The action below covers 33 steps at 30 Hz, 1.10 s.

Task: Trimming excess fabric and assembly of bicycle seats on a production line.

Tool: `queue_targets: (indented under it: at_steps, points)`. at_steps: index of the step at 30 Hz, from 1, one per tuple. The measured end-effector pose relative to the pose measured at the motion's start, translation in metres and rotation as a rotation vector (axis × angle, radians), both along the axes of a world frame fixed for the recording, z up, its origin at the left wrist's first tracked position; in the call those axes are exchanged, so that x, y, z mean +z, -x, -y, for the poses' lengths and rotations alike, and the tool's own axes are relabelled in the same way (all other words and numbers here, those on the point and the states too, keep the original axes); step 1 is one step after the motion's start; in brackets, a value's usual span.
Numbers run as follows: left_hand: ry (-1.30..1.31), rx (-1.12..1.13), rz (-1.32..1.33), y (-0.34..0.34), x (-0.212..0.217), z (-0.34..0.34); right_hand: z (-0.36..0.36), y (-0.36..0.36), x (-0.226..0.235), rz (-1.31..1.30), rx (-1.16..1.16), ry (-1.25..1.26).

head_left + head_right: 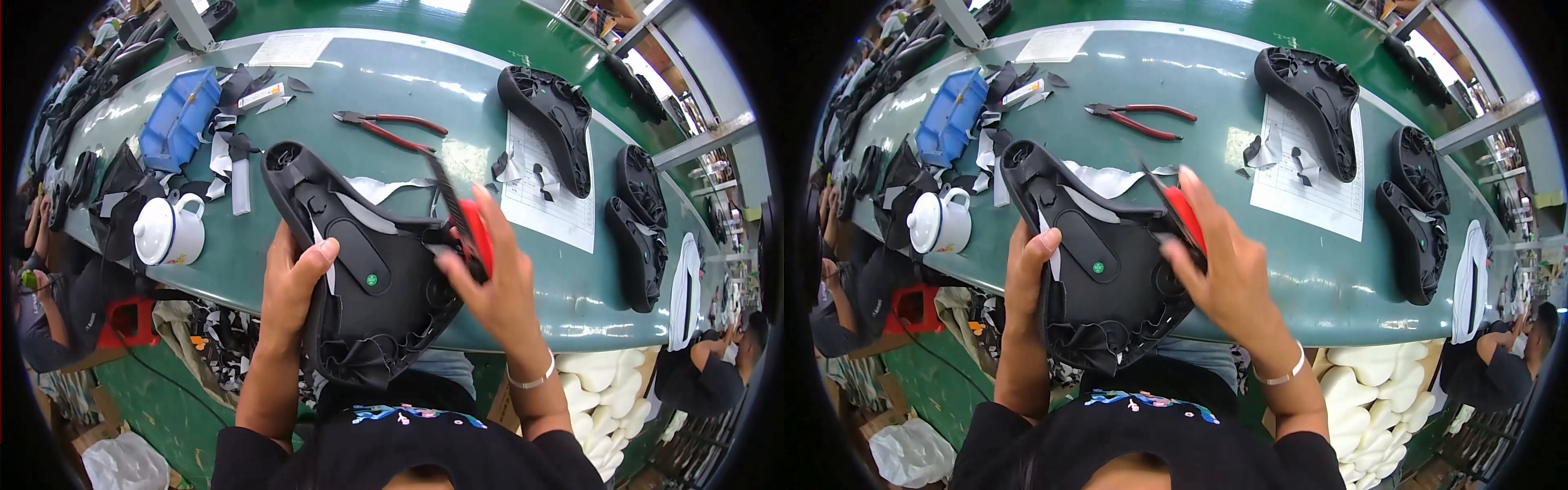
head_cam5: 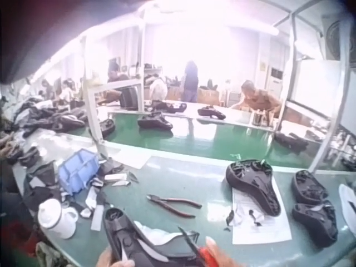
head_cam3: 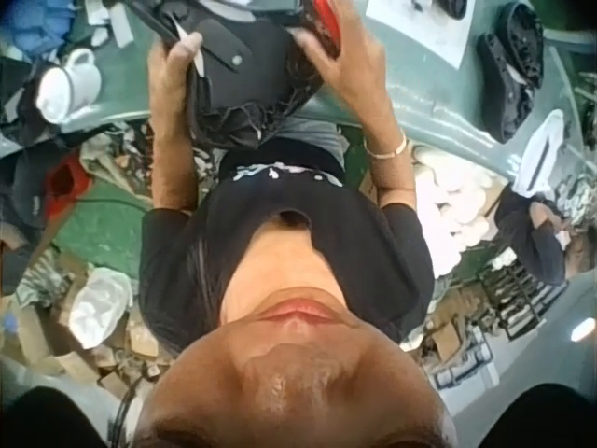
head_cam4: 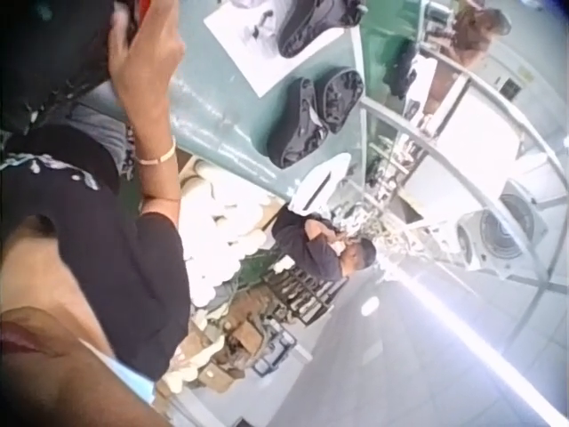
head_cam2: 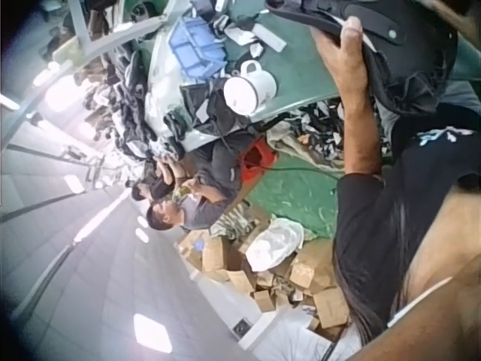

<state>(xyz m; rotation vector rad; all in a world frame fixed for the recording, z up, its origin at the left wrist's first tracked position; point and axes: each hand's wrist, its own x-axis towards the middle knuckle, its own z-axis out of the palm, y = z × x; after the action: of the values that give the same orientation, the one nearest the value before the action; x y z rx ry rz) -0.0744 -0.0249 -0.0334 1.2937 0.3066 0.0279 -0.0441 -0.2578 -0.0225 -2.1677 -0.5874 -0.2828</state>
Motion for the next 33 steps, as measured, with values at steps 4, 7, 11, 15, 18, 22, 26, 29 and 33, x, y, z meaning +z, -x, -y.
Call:
queue_targets:
  at_steps: [4, 7, 11, 15, 18, 22, 26, 29, 33]
  points:
    - [-0.546, 0.201, 0.103, 0.009, -0.029, -0.014, 0.017, -0.029, -0.003, -0.378, -0.143, -0.342]
    - [-1.383, 0.062, 0.405, -0.006, -0.006, 0.001, 0.015, -0.025, -0.002, -0.395, -0.126, -0.373]
    - [-1.349, -0.46, 0.645, -0.039, 0.006, 0.057, -0.01, -0.014, 0.012, -0.09, 0.107, -0.049]
    - [-1.146, -0.558, 0.647, -0.044, -0.007, 0.047, 0.043, 0.001, 0.015, -0.317, 0.017, -0.004]
    - [-0.995, -0.645, 0.567, -0.043, -0.002, 0.048, 0.065, 0.006, 0.011, -0.062, 0.116, 0.283]
    - [-0.905, -0.606, 0.416, -0.043, 0.003, 0.047, 0.052, 0.01, 0.021, -0.052, 0.171, 0.711]
    - [-0.175, -0.426, -0.001, -0.048, 0.01, 0.045, 0.057, 0.055, 0.009, -0.116, 0.03, 0.779]
    - [0.516, -0.268, 0.241, -0.054, 0.008, 0.03, 0.046, 0.092, 0.003, -0.123, -0.104, 0.758]
    - [0.173, -0.375, 0.304, -0.045, 0.004, 0.032, 0.034, 0.069, 0.002, -0.195, -0.147, 0.59]
